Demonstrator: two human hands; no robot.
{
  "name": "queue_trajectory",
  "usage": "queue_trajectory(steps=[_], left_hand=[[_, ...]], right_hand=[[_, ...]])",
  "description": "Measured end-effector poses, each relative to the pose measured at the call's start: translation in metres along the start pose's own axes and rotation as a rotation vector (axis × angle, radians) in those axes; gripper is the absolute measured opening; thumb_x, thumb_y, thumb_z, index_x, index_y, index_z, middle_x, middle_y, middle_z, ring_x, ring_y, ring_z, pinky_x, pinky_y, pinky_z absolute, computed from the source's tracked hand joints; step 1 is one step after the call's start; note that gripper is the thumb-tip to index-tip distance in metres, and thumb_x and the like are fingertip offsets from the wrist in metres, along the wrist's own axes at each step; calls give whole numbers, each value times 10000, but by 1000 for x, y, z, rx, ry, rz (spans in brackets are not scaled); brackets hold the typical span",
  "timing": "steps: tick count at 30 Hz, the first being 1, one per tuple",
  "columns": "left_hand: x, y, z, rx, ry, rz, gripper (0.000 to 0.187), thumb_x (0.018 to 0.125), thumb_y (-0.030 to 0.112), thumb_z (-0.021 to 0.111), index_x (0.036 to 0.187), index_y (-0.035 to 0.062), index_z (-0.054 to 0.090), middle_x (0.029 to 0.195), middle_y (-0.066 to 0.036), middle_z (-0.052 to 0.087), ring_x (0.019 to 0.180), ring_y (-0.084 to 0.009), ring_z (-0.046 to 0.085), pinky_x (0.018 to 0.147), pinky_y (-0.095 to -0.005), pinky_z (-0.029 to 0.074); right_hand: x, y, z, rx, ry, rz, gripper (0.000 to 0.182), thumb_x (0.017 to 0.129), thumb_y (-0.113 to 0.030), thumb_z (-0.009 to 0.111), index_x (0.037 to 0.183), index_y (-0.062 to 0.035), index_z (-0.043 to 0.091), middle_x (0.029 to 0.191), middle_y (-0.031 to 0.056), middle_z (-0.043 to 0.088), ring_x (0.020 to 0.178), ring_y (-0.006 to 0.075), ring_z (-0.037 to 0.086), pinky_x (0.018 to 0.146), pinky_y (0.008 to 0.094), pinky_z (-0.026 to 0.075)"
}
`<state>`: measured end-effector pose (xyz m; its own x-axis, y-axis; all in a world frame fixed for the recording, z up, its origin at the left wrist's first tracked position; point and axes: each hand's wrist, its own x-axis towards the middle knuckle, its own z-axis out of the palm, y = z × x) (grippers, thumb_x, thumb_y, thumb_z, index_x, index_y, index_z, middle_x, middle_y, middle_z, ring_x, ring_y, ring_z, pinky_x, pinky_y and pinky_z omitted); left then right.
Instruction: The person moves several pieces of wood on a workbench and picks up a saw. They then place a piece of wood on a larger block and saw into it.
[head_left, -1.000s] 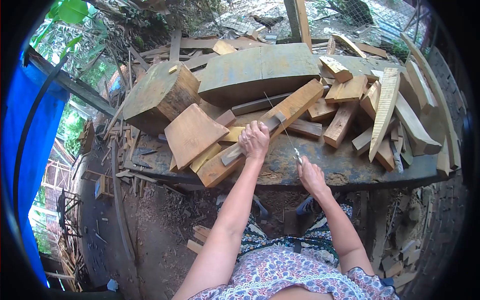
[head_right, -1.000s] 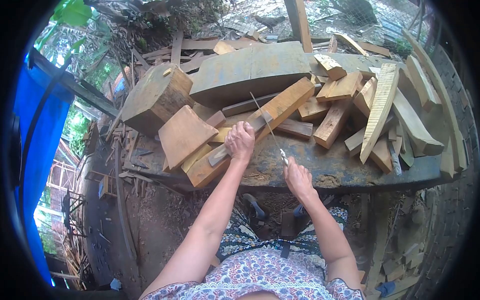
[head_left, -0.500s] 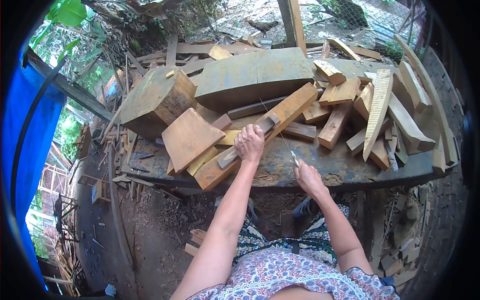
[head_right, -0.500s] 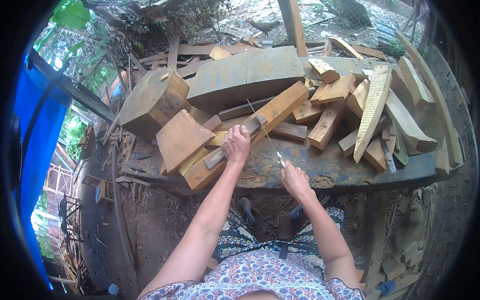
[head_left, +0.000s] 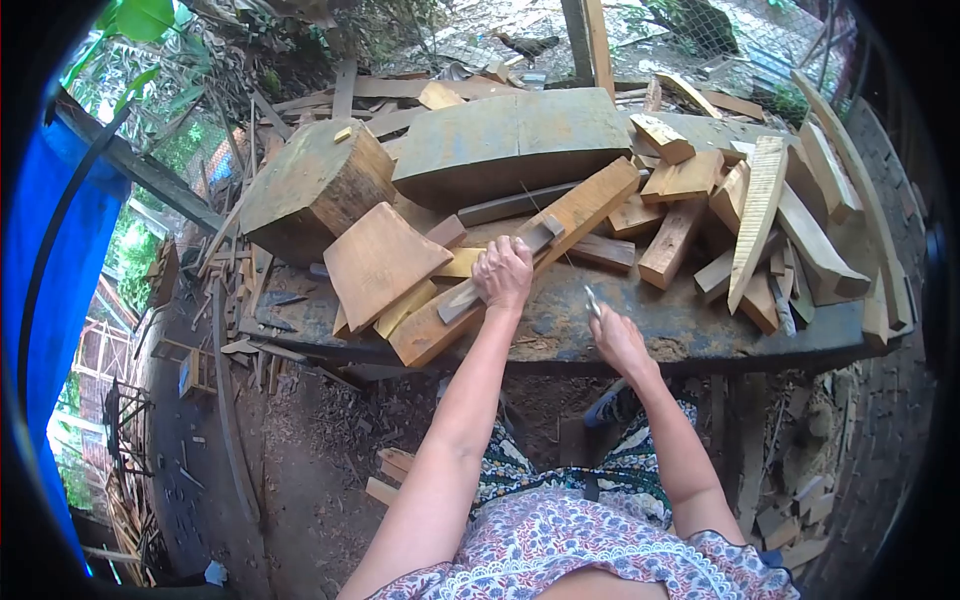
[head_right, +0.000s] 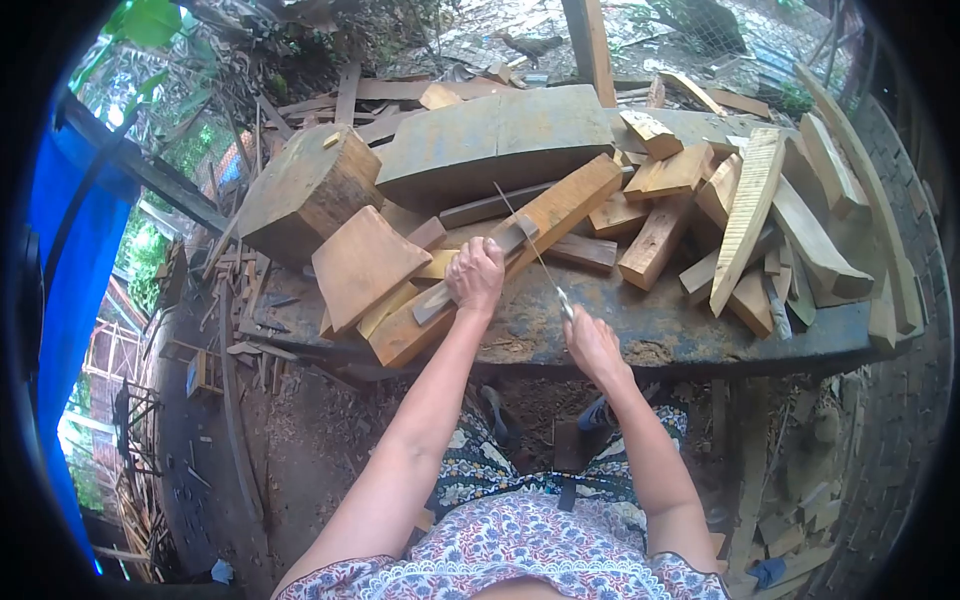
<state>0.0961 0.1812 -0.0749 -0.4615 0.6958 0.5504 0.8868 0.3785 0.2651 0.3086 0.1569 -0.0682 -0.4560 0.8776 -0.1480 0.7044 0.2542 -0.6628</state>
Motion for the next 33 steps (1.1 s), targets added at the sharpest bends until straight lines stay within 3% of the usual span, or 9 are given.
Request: queue_trajectory(steps=[6, 13, 20, 28, 33], left_hand=[[1, -1, 2, 28, 44, 12, 265, 875, 299, 467, 824, 77, 602, 793, -135, 652, 755, -318, 635, 701, -449, 487], [-1, 1, 4, 44, 79, 0, 238, 864, 284, 479, 779, 86, 581, 751, -124, 639, 725, -311, 632, 671, -453, 485], [0, -2, 9, 22, 84, -18, 250, 866, 286, 476, 763, 85, 584, 760, -125, 640, 738, -313, 631, 691, -459, 478], [1, -2, 10, 23, 85, -31, 253, 868, 286, 474, 768, 85, 590, 759, -124, 642, 731, -309, 633, 685, -450, 480], [0, -2, 8, 12, 128, -5, 249, 860, 279, 482, 754, 85, 596, 746, -123, 641, 712, -305, 634, 661, -451, 481]], right_hand=[[41, -25, 2, -20, 29, 25, 276, 944, -265, 433, 1022, -17, 525, 911, 301, 621, 924, 474, 583, 789, 553, 450], [-11, 2, 9, -37, -9, 51, 274, 939, -264, 438, 1041, -26, 530, 907, 298, 623, 917, 479, 583, 790, 558, 447], [39, -24, 3, -51, 31, 15, 275, 936, -280, 442, 1012, -31, 534, 925, 301, 620, 933, 475, 581, 791, 554, 450], [-9, 1, 11, -81, -6, 67, 286, 941, -293, 444, 1025, -33, 528, 940, 289, 622, 950, 473, 576, 793, 560, 446], [31, -16, 3, -84, 36, 27, 294, 948, -293, 428, 1034, -30, 526, 935, 284, 624, 948, 474, 577, 795, 557, 448]])
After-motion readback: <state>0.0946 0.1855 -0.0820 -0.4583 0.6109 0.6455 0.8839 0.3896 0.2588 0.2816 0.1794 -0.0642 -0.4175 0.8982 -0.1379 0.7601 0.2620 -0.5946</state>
